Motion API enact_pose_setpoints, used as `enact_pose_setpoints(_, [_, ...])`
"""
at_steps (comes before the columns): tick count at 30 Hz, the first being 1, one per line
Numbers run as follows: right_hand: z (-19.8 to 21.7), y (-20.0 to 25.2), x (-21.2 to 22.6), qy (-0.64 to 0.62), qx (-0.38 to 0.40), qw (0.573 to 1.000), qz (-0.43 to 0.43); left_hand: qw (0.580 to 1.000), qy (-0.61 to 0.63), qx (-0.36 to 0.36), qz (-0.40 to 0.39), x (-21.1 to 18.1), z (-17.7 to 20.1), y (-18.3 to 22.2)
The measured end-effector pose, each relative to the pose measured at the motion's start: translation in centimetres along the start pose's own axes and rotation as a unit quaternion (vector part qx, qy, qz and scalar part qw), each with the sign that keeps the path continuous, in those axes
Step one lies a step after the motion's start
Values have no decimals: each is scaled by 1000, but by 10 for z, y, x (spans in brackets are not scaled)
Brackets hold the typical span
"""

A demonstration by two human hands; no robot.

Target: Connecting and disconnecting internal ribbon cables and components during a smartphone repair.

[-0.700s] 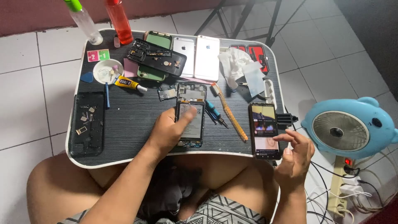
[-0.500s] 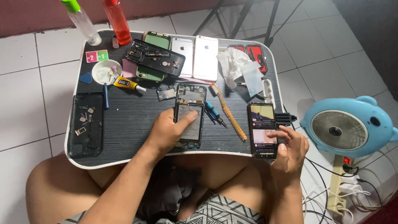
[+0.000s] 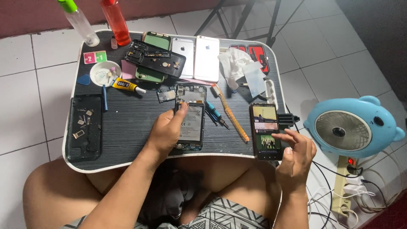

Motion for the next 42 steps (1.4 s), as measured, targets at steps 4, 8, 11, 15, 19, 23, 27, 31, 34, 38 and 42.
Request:
enact_pose_setpoints(4, [2,1,-2,-8,13,1000,5,999,-38,2,7,4,2,-2])
enact_pose_setpoints(8, [4,3,-3,3,7,1000,7,1000,-3,10,-3,-4,-2,1])
enact_pose_setpoints(11, [4,3,-1,15,2,1000,9,1000,-1,8,9,-6,-2,2])
enact_pose_setpoints(15, [5,1,0,17,0,1000,15,1000,-13,13,9,-5,-2,2])
enact_pose_setpoints(19, [6,5,4,14,-12,1000,19,1000,-9,2,22,-16,-5,6])
enact_pose_setpoints(23, [-10,10,25,-140,-28,988,-53,1000,-9,6,-8,-1,1,1])
enact_pose_setpoints(27, [-55,-11,105,-204,139,960,-135,998,-4,30,-63,10,5,-3])
enact_pose_setpoints(31, [-104,-10,116,-262,218,932,-121,996,-88,5,-26,14,7,-2])
enact_pose_setpoints(34, [-117,-15,120,-273,242,909,-200,995,-100,-7,-30,25,11,-5])
enact_pose_setpoints(38, [-122,-21,116,-215,212,920,-252,984,-172,-4,-40,23,12,-5])
enact_pose_setpoints(42, [-127,-25,104,-191,174,928,-270,979,-199,-3,-50,19,8,-5])
Point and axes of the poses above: each hand's wrist, its own y-axis away from the middle knuckle, its own z-axis out of the back of the hand, x = y × z, the point moved 4 cm from there along -y, towards the middle knuckle, and after that the axes turned 8 degrees about -z, right-handed, at the moved point
